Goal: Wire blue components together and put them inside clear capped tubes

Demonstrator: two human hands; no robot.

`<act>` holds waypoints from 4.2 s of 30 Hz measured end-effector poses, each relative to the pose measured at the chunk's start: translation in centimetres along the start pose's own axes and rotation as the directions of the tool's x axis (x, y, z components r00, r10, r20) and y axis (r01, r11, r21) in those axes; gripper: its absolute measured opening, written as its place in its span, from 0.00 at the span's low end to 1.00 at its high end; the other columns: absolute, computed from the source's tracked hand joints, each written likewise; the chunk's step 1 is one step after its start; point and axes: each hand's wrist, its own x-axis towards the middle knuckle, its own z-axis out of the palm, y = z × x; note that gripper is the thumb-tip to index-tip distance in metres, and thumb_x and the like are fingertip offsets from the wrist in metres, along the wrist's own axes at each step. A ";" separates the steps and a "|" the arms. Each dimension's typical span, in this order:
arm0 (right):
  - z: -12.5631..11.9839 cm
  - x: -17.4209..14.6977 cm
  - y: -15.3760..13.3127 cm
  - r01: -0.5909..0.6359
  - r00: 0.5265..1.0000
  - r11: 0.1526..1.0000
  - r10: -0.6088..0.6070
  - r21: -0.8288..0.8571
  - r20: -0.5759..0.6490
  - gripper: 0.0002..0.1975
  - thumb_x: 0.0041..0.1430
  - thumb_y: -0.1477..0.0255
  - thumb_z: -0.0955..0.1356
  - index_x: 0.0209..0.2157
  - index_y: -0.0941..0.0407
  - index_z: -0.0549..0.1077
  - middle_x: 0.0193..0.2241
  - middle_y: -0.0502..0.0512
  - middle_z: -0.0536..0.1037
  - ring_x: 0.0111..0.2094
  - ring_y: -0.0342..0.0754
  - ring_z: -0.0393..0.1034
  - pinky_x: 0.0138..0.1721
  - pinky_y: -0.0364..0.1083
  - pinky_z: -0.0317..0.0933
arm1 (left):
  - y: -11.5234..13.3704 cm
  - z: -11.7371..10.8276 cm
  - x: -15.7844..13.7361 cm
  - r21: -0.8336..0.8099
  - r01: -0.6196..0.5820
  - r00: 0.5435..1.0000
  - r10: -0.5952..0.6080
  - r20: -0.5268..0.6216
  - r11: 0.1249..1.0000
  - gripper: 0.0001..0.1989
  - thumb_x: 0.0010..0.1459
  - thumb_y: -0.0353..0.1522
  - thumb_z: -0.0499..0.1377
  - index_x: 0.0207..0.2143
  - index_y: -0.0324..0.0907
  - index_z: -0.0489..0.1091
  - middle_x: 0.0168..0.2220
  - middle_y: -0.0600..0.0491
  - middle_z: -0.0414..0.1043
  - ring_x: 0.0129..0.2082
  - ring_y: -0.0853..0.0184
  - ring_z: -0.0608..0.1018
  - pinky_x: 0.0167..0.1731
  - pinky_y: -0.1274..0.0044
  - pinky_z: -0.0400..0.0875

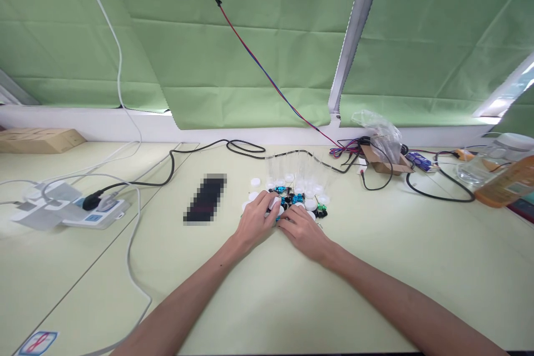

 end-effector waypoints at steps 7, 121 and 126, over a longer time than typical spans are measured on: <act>-0.6 -0.1 0.2 -0.013 1.000 0.999 0.013 0.033 0.002 0.11 0.67 0.79 0.59 0.41 0.58 0.72 0.38 0.59 0.75 0.39 0.50 0.63 0.39 0.49 0.61 | -0.2 0.3 -0.1 -0.014 0.007 1.000 -0.007 0.015 1.000 0.10 0.65 0.35 0.51 0.45 0.43 0.67 0.38 0.51 0.71 0.30 0.69 0.73 0.28 0.78 0.67; -0.9 0.1 -0.4 0.116 0.987 0.993 -0.118 0.027 0.109 0.15 0.69 0.77 0.57 0.45 0.54 0.73 0.39 0.57 0.73 0.44 0.50 0.63 0.40 0.49 0.61 | 1.1 0.6 -0.9 -0.095 -0.025 0.998 0.019 -0.066 0.995 0.10 0.67 0.30 0.48 0.37 0.43 0.68 0.32 0.51 0.71 0.34 0.65 0.71 0.36 0.72 0.67; -1.3 0.1 -0.6 0.081 0.994 0.995 -0.084 0.053 0.068 0.14 0.69 0.77 0.57 0.42 0.55 0.73 0.36 0.57 0.73 0.39 0.49 0.64 0.38 0.48 0.62 | 0.9 0.7 -0.9 -0.110 -0.044 0.997 0.036 -0.071 0.993 0.09 0.66 0.30 0.49 0.37 0.43 0.68 0.32 0.52 0.72 0.34 0.66 0.71 0.35 0.73 0.67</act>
